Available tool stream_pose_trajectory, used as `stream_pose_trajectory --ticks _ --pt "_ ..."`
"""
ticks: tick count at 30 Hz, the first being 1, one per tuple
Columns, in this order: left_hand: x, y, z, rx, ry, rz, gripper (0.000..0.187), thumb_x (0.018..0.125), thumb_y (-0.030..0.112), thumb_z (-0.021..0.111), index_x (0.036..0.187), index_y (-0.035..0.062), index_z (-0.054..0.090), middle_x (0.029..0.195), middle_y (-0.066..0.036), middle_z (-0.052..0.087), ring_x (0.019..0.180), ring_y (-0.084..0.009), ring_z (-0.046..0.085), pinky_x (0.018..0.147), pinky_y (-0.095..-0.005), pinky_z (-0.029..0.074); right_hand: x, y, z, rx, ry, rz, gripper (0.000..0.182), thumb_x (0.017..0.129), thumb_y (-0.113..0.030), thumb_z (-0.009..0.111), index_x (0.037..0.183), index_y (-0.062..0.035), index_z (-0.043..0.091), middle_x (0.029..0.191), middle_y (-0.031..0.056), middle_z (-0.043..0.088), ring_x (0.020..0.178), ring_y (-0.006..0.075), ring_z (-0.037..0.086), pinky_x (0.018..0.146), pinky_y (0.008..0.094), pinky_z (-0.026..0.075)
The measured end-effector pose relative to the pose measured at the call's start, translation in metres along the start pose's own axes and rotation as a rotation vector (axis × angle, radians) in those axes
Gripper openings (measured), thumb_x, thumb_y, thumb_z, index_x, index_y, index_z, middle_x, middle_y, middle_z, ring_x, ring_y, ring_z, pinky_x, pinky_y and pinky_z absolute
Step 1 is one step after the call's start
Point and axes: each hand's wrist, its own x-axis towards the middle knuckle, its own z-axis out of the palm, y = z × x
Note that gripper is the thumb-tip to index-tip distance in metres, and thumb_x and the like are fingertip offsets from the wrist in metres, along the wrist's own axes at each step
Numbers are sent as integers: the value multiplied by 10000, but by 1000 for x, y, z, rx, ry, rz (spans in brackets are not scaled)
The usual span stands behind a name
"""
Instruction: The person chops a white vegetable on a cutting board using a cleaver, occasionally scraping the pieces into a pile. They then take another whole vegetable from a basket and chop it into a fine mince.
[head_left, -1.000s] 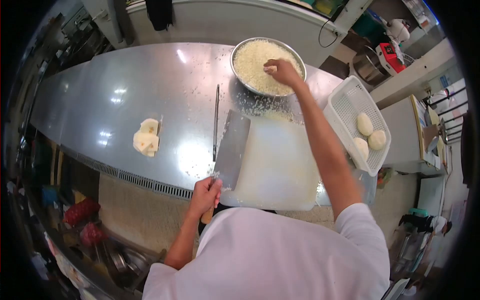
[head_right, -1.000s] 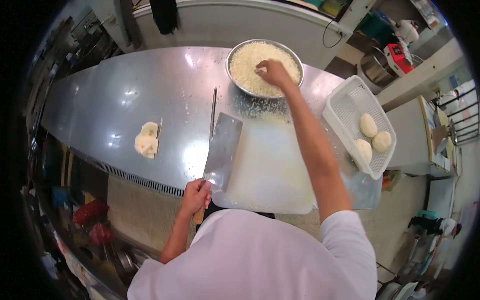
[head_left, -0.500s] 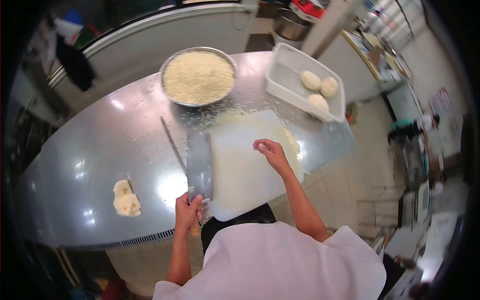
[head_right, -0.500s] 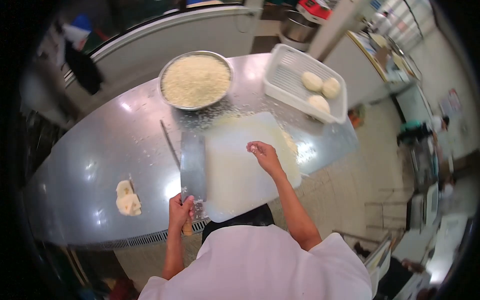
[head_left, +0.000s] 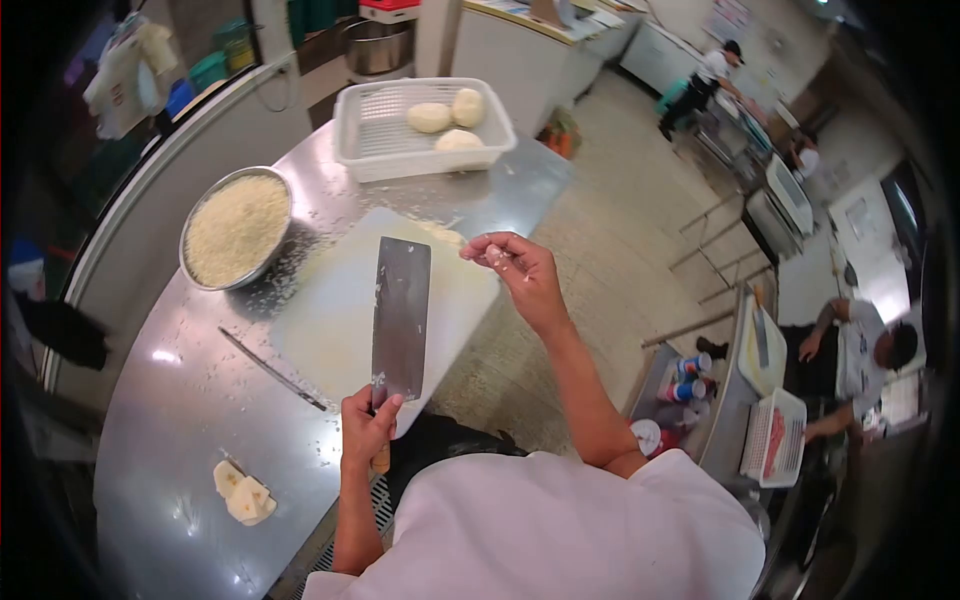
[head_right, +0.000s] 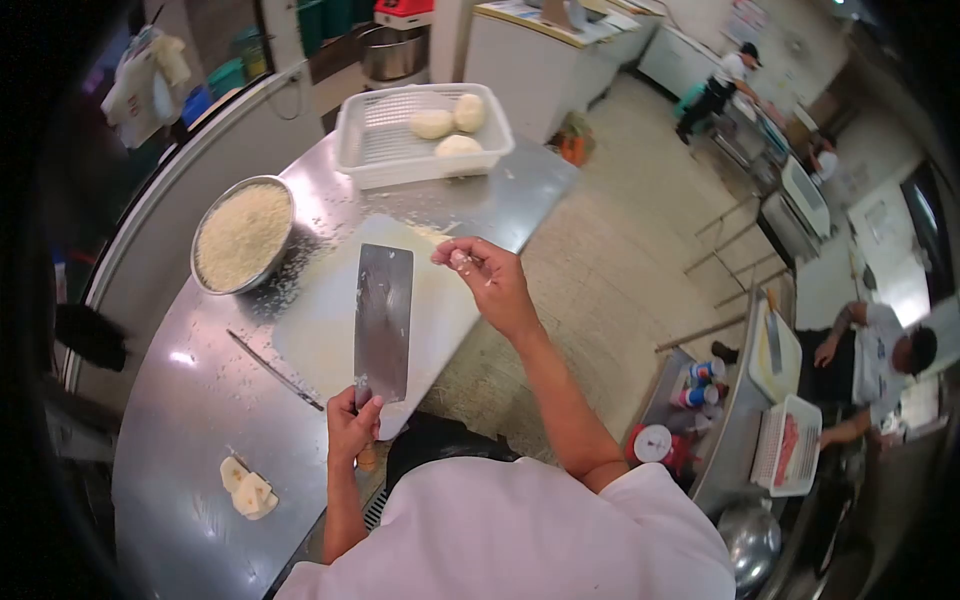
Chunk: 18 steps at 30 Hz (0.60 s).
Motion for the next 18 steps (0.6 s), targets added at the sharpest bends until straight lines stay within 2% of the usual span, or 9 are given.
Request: stream_pose_trajectory --ticks 5,7,10,11,13,18 --pt "-27 12 36 -14 -153 -9 265 843 162 699 698 26 523 540 -10 510 412 -79 469 382 -238 370 -70 -48 -22 55 106 -116 185 955 -42 491 1053 58 612 984 100 662 975 170 616 922 306 470" --pt "-47 8 40 -20 -199 -47 272 844 144 695 681 30 509 536 -11 503 411 -79 464 377 -238 359 -103 -57 -26 78 156 -99 194 960 -58 486 1051 56 614 996 102 660 974 171 617 914 312 473" --pt "-54 17 49 90 -277 11 293 832 147 697 670 39 477 528 -5 487 407 -85 462 374 -241 344 -137 -76 -35 85 167 -112 204 964 -81 489 1051 56 614 999 112 659 972 173 622 905 319 482" --pt "-57 18 50 91 -330 18 293 832 147 697 670 39 477 528 -5 487 407 -85 462 374 -241 344 -148 -83 -36 56 212 -122 204 964 -81 489 1051 56 614 999 112 659 972 173 622 905 319 482" --pt "-58 18 48 82 -364 50 296 825 150 701 670 38 476 524 -5 479 406 -88 460 376 -239 343 -169 -98 -36 9 271 -172 233 959 -119 494 1042 62 614 1007 157 667 980 235 649 900 368 508" --pt "-45 23 35 57 -562 85 307 822 144 701 656 20 474 522 -13 479 407 -89 458 379 -245 351 -208 -126 -14 -55 494 -222 237 957 -117 487 1041 67 611 995 167 665 970 236 654 901 361 506"
